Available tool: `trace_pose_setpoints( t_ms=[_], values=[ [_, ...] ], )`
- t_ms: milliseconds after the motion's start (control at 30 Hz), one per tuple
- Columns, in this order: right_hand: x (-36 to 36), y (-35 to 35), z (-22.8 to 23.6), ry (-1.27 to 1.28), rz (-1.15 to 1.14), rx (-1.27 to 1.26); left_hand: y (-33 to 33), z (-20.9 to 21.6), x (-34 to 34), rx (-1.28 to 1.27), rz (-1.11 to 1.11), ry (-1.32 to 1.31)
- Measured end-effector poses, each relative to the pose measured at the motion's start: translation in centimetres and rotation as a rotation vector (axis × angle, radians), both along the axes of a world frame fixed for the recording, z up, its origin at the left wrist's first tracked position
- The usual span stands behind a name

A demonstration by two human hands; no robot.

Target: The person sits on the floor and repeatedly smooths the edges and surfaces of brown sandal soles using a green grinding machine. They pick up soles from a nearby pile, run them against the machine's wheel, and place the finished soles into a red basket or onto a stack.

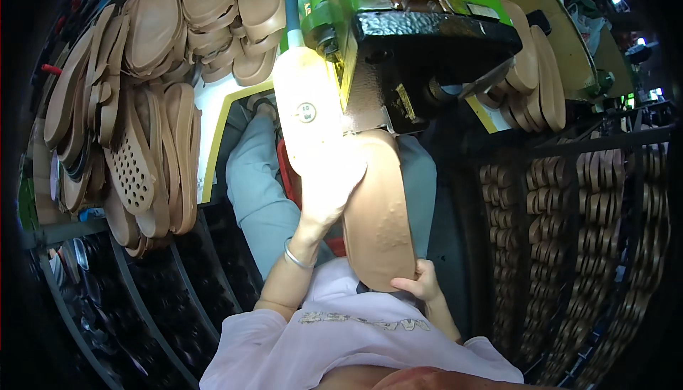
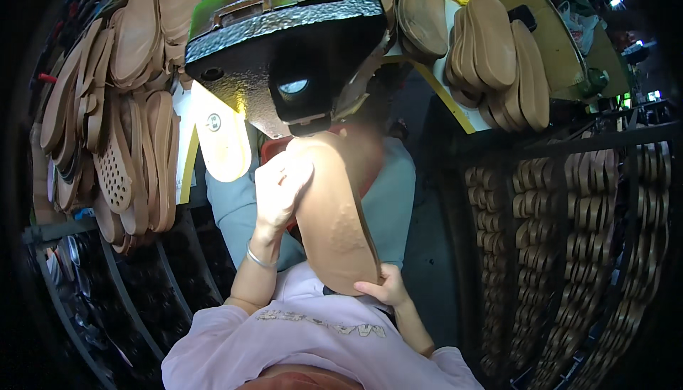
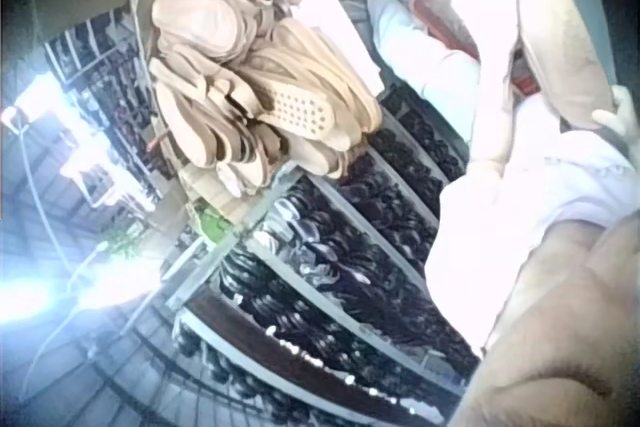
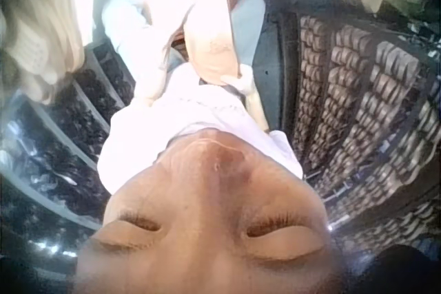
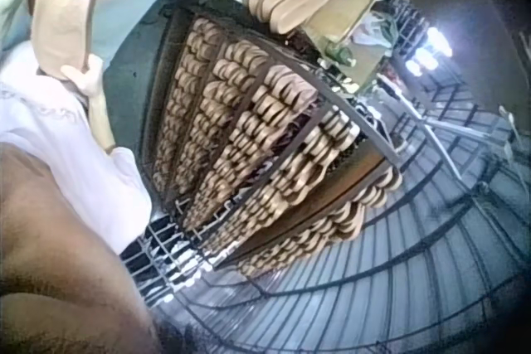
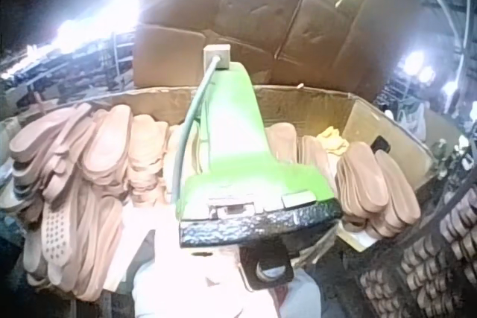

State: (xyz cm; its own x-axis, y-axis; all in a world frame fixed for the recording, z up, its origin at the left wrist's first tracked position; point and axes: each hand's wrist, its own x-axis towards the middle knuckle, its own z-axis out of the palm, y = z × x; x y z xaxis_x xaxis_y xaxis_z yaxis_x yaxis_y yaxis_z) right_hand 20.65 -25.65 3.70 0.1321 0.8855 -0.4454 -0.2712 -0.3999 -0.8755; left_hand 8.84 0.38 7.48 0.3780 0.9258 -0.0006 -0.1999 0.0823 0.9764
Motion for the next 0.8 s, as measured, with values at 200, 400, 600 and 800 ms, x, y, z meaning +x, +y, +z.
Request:
trace_pose_setpoints(
  t_ms=[200,400,600,800],
  values=[
    [2.9,-0.8,2.4,-0.115,-0.332,0.099,-0.3,-0.9,-1.3,-0.134,-0.017,-0.136],
    [8.0,1.6,4.8,-0.328,-0.684,0.307,-0.5,-0.3,-0.7,-0.087,-0.047,-0.087],
    [13.2,9.5,8.7,-0.447,-0.730,0.421,0.0,0.8,-0.3,-0.027,-0.127,-0.042],
    [16.4,15.9,9.1,-0.317,-0.600,0.403,0.4,1.1,-1.3,-0.060,-0.119,-0.108]
  ],
)
